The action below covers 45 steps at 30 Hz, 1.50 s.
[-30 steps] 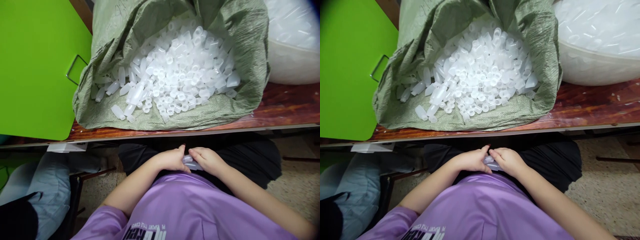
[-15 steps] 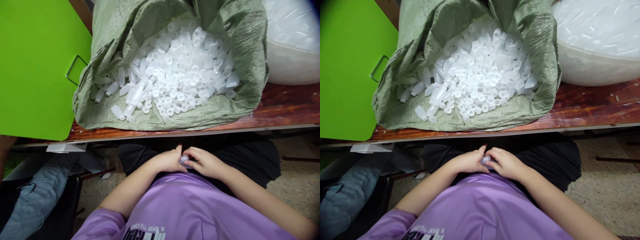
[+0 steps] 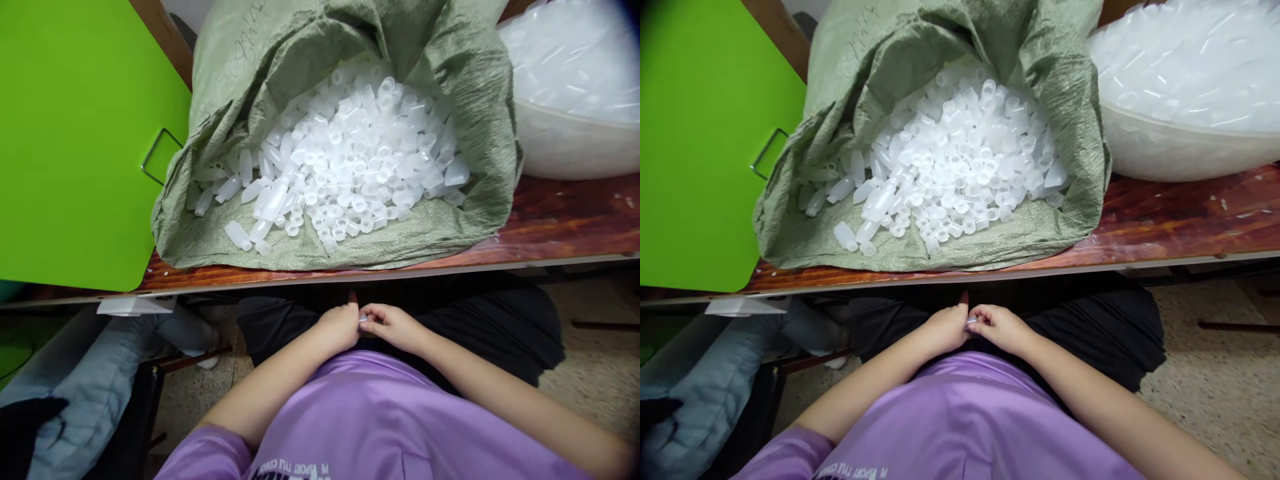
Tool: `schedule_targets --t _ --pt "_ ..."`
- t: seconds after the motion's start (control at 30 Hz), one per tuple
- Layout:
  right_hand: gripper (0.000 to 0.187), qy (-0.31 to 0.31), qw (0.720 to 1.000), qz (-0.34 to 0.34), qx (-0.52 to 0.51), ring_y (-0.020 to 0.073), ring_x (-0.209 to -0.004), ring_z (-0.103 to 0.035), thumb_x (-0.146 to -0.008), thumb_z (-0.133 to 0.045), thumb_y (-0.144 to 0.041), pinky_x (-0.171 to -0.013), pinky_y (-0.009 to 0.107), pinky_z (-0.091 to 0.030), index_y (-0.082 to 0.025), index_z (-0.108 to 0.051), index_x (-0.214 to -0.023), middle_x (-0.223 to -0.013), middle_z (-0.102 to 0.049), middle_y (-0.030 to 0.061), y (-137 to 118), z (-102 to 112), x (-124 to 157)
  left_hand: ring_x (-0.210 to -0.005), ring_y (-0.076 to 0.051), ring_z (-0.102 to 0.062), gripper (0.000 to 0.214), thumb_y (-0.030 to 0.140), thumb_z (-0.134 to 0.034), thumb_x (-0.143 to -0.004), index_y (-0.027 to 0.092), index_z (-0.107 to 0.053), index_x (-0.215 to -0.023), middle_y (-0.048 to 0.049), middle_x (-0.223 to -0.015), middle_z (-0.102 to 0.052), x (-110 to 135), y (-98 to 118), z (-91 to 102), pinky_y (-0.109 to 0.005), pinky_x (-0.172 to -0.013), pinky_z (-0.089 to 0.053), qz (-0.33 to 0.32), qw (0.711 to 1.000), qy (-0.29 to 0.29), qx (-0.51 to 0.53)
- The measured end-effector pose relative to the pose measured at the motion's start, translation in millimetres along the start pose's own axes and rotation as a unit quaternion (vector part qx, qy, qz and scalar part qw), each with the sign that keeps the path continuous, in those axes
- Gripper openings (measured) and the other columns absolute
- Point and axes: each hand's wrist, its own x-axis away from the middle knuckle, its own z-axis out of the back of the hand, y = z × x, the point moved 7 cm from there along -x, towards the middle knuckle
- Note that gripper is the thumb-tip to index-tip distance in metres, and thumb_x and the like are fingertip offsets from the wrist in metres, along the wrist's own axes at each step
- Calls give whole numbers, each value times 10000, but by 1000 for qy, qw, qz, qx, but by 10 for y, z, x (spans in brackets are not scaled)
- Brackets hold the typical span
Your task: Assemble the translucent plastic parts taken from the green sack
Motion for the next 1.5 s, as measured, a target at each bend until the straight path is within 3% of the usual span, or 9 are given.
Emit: schedule_targets --t 0.13,0.37,0.5,0.7,0.8,0.9,0.97,1.23,1.5 --pt "374 122 988 -17 88 220 -815 -590 -846 -484 -400 -734 357 -450 -141 -576 -1100 -858 -640 103 -83 352 81 -1022 -315 -585 733 255 -559 -722 135 -258 -1379 -195 -1209 -552 -186 36 153 -358 -776 -474 4 999 40 9" --pt "153 319 874 274 245 155 -721 -591 -828 -541 -172 -696 289 -470 -210 -586 -968 -800 -649 32 -1034 1062 544 -1273 -361 -342 853 433 -757 -534 168 -426 -1274 -146 -1318 -471 -308 80 298 -407 -1038 -303 -7 993 101 57" --pt "169 460 820 154 304 199 -790 -591 -815 -548 -227 -749 332 -465 -187 -586 -974 -875 -622 71 -1172 1644 406 -1258 -310 -389 667 486 -616 -707 201 -435 -1282 -99 -1310 -500 -82 135 476 -392 -1025 -327 -62 984 123 113" --pt "311 349 858 -1 378 221 -723 -600 -799 -530 -378 -639 340 -466 -193 -588 -1043 -972 -588 94 -989 1881 -140 -1043 -197 -581 486 404 -547 -804 171 -519 -1229 -83 -1181 -607 711 239 945 -286 -901 -440 -219 963 21 156" --pt "338 332 863 -23 379 237 -757 -602 -795 -520 -390 -666 347 -464 -174 -568 -1050 -949 -602 105 -915 1863 -208 -905 -157 -615 323 358 -469 -854 171 -598 -1085 -53 -1017 -666 937 -48 1501 -260 -816 -466 -183 951 152 197" --pt "361 328 867 -34 373 257 -813 -602 -798 -500 -372 -703 351 -462 -150 -538 -1080 -922 -627 114 -889 1832 -207 -843 -175 -597 290 357 -457 -842 162 -611 -992 -63 -977 -657 1042 -574 2156 -300 -798 -453 -16 902 416 115" --pt "373 344 867 -37 359 258 -844 -603 -811 -474 -349 -725 348 -461 -147 -521 -1121 -942 -635 115 -889 1827 -172 -865 -193 -584 315 376 -429 -843 160 -601 -993 -83 -1021 -636 995 -773 2450 -315 -802 -440 56 872 484 46" --pt "315 451 853 38 259 209 -753 -567 -792 -519 -316 -693 308 -447 -172 -577 -1067 -843 -572 91 -872 1889 59 -1035 -294 -551 707 643 -471 -720 135 -490 -1213 -151 -1214 -552 482 -971 2764 -320 -790 -427 203 934 295 5" --pt "268 472 851 63 223 209 -813 -572 -782 -557 -318 -670 290 -455 -180 -551 -1011 -883 -585 93 -880 1880 111 -923 -252 -610 662 399 -556 -682 134 -442 -1278 -142 -1216 -559 496 -1022 2735 -262 -701 -447 212 938 273 0"
